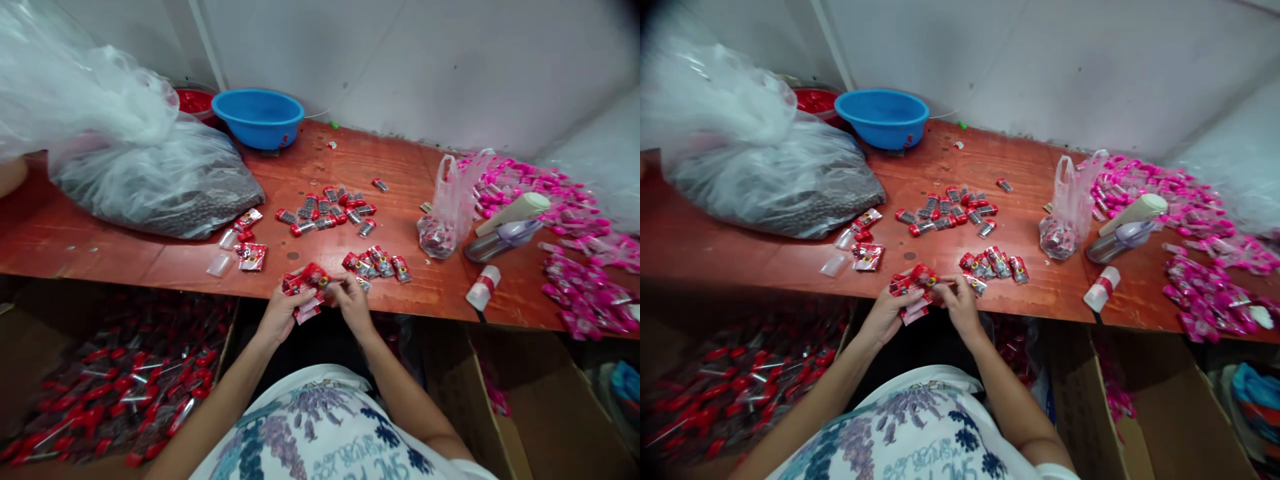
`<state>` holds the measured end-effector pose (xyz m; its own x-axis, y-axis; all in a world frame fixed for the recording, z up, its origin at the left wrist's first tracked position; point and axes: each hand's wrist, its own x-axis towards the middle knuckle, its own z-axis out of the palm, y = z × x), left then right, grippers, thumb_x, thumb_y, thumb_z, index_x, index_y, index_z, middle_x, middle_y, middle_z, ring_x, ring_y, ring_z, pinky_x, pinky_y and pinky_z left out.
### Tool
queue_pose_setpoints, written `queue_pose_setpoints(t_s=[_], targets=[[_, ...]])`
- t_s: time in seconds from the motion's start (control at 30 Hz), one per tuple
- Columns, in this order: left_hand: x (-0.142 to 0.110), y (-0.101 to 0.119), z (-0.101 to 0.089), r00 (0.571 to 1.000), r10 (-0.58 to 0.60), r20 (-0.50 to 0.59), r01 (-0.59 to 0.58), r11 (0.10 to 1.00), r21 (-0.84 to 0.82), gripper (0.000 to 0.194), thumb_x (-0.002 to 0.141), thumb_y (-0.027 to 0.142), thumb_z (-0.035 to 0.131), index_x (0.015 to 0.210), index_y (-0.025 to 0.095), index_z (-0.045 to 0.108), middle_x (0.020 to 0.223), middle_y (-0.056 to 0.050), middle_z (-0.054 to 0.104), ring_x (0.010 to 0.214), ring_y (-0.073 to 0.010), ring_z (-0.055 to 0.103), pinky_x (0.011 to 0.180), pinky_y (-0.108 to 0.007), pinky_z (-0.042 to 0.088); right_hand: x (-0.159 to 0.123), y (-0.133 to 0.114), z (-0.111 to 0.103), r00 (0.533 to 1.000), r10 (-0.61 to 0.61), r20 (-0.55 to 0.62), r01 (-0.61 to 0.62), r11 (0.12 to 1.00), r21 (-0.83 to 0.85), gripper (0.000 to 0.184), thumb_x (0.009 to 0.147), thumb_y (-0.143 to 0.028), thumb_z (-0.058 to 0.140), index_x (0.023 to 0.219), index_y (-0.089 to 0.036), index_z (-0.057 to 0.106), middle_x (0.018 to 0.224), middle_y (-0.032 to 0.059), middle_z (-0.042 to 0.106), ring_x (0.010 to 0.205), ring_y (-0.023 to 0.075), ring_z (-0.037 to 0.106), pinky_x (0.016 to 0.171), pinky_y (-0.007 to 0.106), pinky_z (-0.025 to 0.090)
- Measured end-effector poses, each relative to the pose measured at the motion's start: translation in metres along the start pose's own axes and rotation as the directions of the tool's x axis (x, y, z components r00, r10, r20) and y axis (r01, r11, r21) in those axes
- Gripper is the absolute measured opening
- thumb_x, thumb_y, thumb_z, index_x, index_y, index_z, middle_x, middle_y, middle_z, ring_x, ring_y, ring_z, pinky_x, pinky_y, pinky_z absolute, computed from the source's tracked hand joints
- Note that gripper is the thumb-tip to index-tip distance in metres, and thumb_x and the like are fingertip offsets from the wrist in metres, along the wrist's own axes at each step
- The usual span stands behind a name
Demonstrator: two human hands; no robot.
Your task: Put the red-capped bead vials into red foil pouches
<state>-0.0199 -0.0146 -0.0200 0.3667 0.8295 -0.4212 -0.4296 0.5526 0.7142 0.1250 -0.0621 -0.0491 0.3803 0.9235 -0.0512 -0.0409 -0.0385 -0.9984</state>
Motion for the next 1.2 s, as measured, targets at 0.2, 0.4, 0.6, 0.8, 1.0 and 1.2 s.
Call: queue_pose_setpoints(t_s=[0.2,0.4,0.6,0.8,1.0,1.2], targets=[[0.005,0.008,-0.010,0.996,0.001,-0.085,-0.005,0.999,-0.053,0.061,0.054,0.002,0.078,0.111,0.016,0.060,0.098,-0.013,0.072,0.083,-0.0243,0.070,0.068,-0.035,0.058,0.024,-0.012,-0.061,0.883,-0.258,-0.391,0.051,0.883,-0.467,0.032,0.079,-0.044,0.060,0.098,-0.018,0.062,0.095,0.0070,0.060,0.085,0.0201,0.057,0.078,0.036,0.047],[0.010,0.003,-0.002,0.987,0.020,-0.157,-0.037,0.993,-0.109,0.031,0.051,0.006,0.081,0.078,0.011,0.066,0.068,-0.005,0.071,0.057,-0.0166,0.066,0.061,-0.029,0.057,0.012,-0.015,-0.013,0.941,-0.337,0.005,0.299,0.827,-0.476,0.032,0.080,-0.032,0.062,0.111,-0.022,0.061,0.098,0.0068,0.060,0.083,0.0188,0.057,0.077,0.033,0.048],[0.011,0.015,-0.010,0.977,0.072,-0.200,-0.105,0.982,-0.158,0.026,0.056,0.008,0.079,0.081,0.009,0.068,0.074,-0.008,0.073,0.062,-0.0177,0.068,0.064,-0.027,0.056,0.017,-0.017,0.041,0.933,-0.258,0.249,0.336,0.872,-0.355,0.035,0.085,-0.019,0.053,0.119,-0.025,0.058,0.095,0.0029,0.066,0.086,0.0170,0.062,0.079,0.029,0.049],[0.016,0.028,-0.031,0.948,0.132,-0.289,-0.186,0.968,-0.170,0.034,0.055,0.006,0.079,0.086,0.011,0.067,0.075,-0.006,0.073,0.065,-0.0190,0.069,0.066,-0.030,0.057,0.070,-0.021,0.052,0.810,-0.249,0.532,0.504,0.758,-0.413,0.033,0.091,-0.021,0.043,0.118,-0.027,0.060,0.102,0.0014,0.070,0.088,0.0161,0.064,0.079,0.027,0.049],[0.016,0.035,-0.035,0.945,0.122,-0.304,-0.204,0.945,-0.254,0.022,0.060,0.008,0.077,0.079,0.011,0.066,0.074,-0.006,0.071,0.062,-0.0168,0.068,0.063,-0.029,0.057,0.136,-0.010,0.070,0.854,-0.257,0.452,0.519,0.374,-0.769,0.047,0.087,-0.005,0.035,0.131,-0.015,0.050,0.134,0.0161,0.049,0.120,0.0265,0.042,0.099,0.042,0.033],[0.011,0.041,-0.042,0.949,0.058,-0.311,-0.153,0.945,-0.290,0.013,0.065,0.000,0.068,0.075,0.009,0.065,0.065,-0.005,0.068,0.052,-0.0147,0.064,0.056,-0.028,0.056,0.121,-0.001,0.076,0.833,-0.165,0.528,0.553,0.246,-0.796,0.027,0.092,-0.022,0.043,0.109,-0.015,0.063,0.106,0.0147,0.060,0.098,0.0247,0.049,0.088,0.036,0.037]])
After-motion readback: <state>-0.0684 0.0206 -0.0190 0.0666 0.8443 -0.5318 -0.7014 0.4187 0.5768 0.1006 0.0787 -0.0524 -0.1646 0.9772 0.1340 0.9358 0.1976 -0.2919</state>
